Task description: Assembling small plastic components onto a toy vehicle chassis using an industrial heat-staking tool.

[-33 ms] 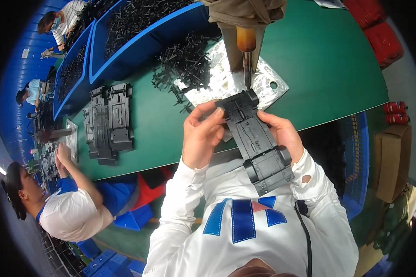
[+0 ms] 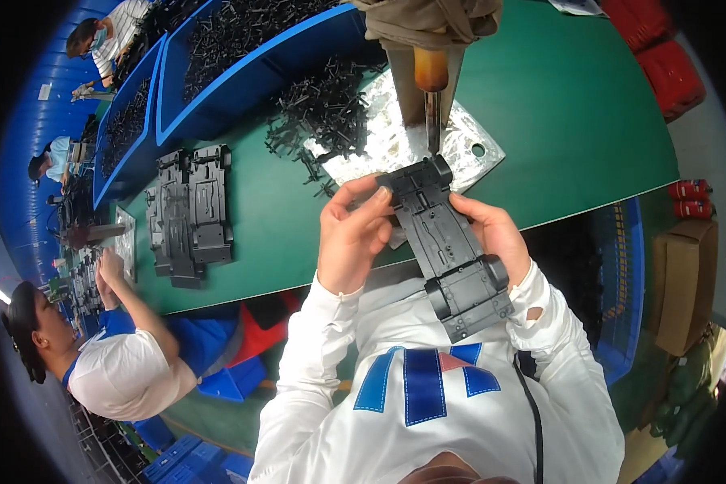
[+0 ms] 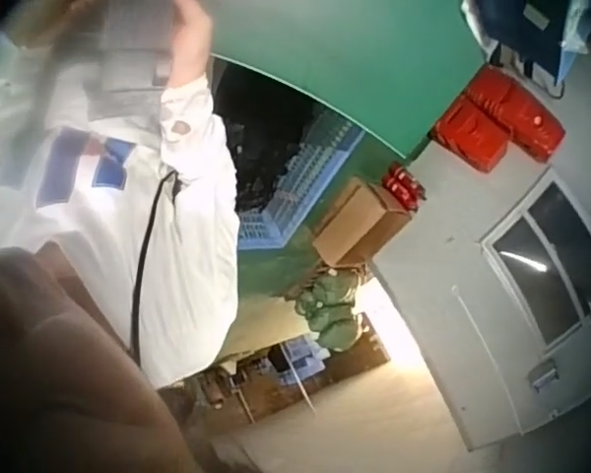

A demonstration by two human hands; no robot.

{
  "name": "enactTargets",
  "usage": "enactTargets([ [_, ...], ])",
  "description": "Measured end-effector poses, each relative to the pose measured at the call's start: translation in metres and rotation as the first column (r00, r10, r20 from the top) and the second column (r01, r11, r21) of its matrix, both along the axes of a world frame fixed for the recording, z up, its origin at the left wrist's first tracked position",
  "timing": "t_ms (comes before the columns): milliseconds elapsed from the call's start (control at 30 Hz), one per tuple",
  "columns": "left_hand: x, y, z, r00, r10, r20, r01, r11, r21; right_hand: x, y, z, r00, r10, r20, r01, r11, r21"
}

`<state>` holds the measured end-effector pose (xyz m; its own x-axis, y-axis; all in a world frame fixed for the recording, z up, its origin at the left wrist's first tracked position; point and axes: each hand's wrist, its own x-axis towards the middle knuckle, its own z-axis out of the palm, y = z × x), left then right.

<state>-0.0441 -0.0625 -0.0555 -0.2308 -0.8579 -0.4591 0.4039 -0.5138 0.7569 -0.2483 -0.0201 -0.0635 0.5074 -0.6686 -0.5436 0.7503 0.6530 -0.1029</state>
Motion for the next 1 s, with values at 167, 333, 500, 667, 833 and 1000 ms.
enactTargets([
  [167,-0.005,-0.016,0.0,1.0,0.004,0.002,-0.004,0.999,0.034,-0.005,-0.012,-0.002,1.0,0.0,-0.018,0.0,1.0,0.004],
  [333,-0.004,-0.027,-0.001,0.998,-0.028,-0.051,0.028,0.999,0.015,-0.002,-0.02,0.011,0.992,-0.042,-0.115,0.045,0.999,0.022],
  [500,-0.004,-0.032,0.001,0.996,-0.04,-0.076,0.039,0.999,-0.023,0.002,-0.022,0.015,0.996,-0.086,-0.034,0.087,0.996,0.025],
  [667,-0.003,-0.034,-0.002,0.995,-0.027,-0.092,0.023,0.999,-0.046,0.007,-0.023,0.012,0.991,-0.119,-0.067,0.123,0.99,0.067],
  [833,-0.002,-0.033,0.0,0.995,-0.038,-0.093,0.032,0.997,-0.071,0.009,-0.022,0.022,0.992,-0.105,-0.077,0.108,0.993,0.05],
  [1000,-0.01,-0.033,0.006,1.0,-0.015,0.013,0.016,0.998,-0.056,0.009,-0.022,0.021,0.993,-0.111,-0.046,0.114,0.991,0.066],
])
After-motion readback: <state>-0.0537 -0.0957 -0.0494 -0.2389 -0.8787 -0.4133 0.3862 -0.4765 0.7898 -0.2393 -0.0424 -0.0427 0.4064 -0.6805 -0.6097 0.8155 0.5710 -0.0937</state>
